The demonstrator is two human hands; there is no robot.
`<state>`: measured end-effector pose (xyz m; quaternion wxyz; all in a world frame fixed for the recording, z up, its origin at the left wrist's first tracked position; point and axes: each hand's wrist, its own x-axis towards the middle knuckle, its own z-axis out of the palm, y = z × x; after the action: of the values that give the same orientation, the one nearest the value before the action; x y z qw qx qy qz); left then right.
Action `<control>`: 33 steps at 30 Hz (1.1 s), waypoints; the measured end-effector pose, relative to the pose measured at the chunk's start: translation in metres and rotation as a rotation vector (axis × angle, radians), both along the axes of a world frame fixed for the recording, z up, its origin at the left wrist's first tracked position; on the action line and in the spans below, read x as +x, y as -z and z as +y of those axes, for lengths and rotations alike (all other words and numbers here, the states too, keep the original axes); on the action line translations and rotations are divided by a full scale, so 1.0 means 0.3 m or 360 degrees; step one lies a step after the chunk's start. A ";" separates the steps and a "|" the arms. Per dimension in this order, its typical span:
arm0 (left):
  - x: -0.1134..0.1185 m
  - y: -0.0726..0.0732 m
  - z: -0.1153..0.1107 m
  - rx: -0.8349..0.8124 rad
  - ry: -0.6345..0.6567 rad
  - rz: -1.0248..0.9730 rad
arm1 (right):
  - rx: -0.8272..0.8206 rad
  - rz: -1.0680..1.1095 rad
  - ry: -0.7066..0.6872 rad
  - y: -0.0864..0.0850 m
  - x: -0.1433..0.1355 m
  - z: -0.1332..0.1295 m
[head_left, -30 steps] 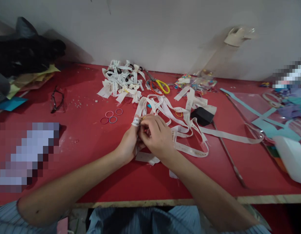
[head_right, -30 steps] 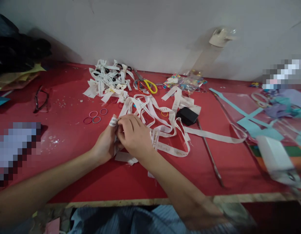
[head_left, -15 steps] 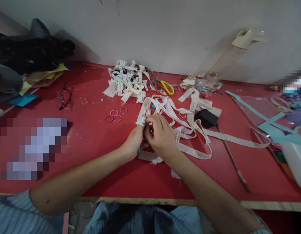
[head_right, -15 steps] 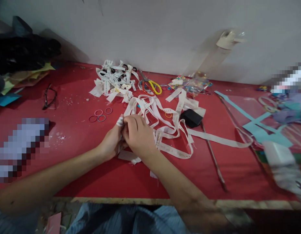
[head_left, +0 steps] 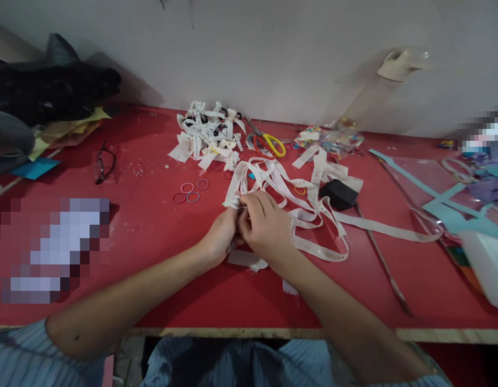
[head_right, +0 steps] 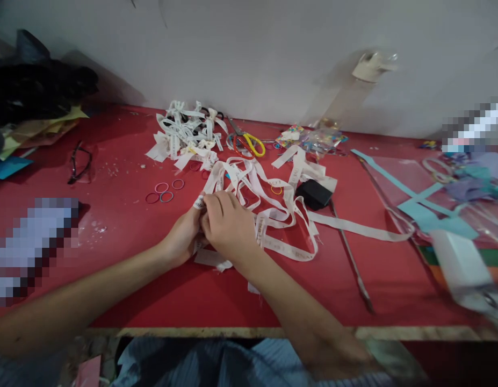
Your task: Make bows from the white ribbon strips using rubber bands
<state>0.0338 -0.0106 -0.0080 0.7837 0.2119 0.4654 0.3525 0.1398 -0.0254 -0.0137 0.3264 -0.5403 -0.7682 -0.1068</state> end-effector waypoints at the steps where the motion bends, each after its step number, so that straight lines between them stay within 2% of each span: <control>1: -0.001 -0.002 0.000 0.0018 -0.0011 0.0028 | -0.0011 0.0014 0.0000 -0.001 0.001 0.000; 4: -0.006 -0.013 0.004 0.0081 -0.0045 0.0030 | -0.0046 0.0094 -0.0126 -0.004 0.014 0.005; 8: -0.009 -0.021 0.008 0.0109 0.0012 -0.0039 | -0.0038 0.0154 -0.0297 0.000 0.034 0.013; 14: -0.001 -0.008 -0.001 0.0114 0.0004 0.0052 | 0.0071 0.0011 -0.0046 -0.010 0.011 0.000; 17: -0.003 -0.005 -0.002 0.0133 0.0016 0.0044 | 0.0074 -0.0009 -0.0021 -0.012 0.011 -0.001; 22: -0.013 -0.009 0.009 0.0139 0.0093 -0.0090 | -0.0044 0.0127 -0.0329 -0.003 0.047 0.016; 24: -0.013 -0.010 0.012 0.0142 0.0115 -0.0095 | -0.0030 0.0135 -0.0369 0.001 0.055 0.019; 29: -0.001 -0.009 0.002 0.0144 0.0129 0.0022 | 0.0192 0.0084 -0.0176 0.005 0.034 0.011; 33: 0.002 -0.003 -0.002 0.0150 0.0175 0.0043 | 0.0257 0.0077 -0.0092 0.005 0.019 0.006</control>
<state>0.0344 -0.0112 -0.0072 0.7846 0.2787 0.4465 0.3275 0.1457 -0.0236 -0.0152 0.3904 -0.4921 -0.7643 -0.1457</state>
